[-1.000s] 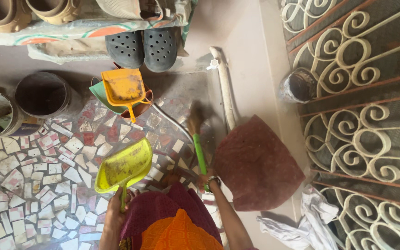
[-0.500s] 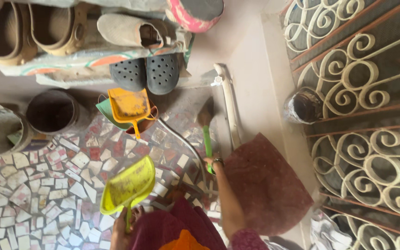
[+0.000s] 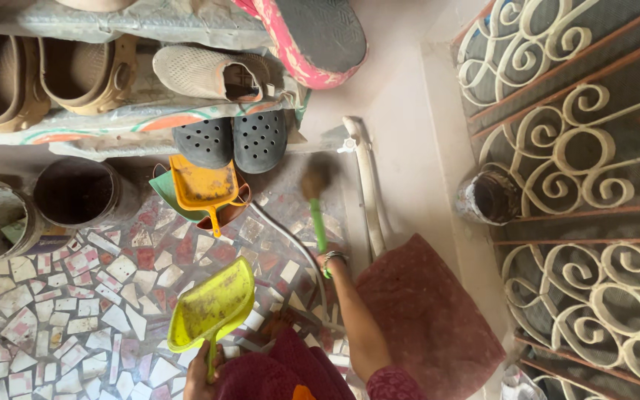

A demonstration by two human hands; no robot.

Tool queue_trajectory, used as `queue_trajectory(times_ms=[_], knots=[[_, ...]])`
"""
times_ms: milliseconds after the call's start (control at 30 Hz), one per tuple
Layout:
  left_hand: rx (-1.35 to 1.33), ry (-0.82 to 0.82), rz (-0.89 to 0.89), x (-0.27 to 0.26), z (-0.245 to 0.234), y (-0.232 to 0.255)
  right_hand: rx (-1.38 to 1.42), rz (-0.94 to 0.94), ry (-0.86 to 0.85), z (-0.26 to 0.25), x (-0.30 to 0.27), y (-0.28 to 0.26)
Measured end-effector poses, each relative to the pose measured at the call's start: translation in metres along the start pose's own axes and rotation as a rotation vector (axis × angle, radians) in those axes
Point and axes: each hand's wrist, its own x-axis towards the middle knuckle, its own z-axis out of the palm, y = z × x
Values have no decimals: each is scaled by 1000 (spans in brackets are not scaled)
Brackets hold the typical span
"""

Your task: The person sweeps debris from a tiled floor using a handheld brush and a dustpan, moving several buckets and shoes to reach different areas, and eventually dumps the collected dust into a bucket.

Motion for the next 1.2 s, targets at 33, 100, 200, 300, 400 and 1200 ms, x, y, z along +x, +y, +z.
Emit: queue_trajectory(times_ms=[33,100,200,300,400,1200], knots=[[5,3,-14,2,2,-1,-170,-83,27,4,2,-4],[15,11,-43,3,3,-4,-406,-232,85,10,-4,2],[60,56,19,-1,0,-9,-419,-340,38,-4,-26,48],[63,103,60,-2,-1,-9,81,112,-135,-43,-57,57],[23,114,57,-4,-4,-12,438,243,-79,-43,-57,53],[-115,109,161,-25,-42,-29,-144,64,-106,-39,-80,49]])
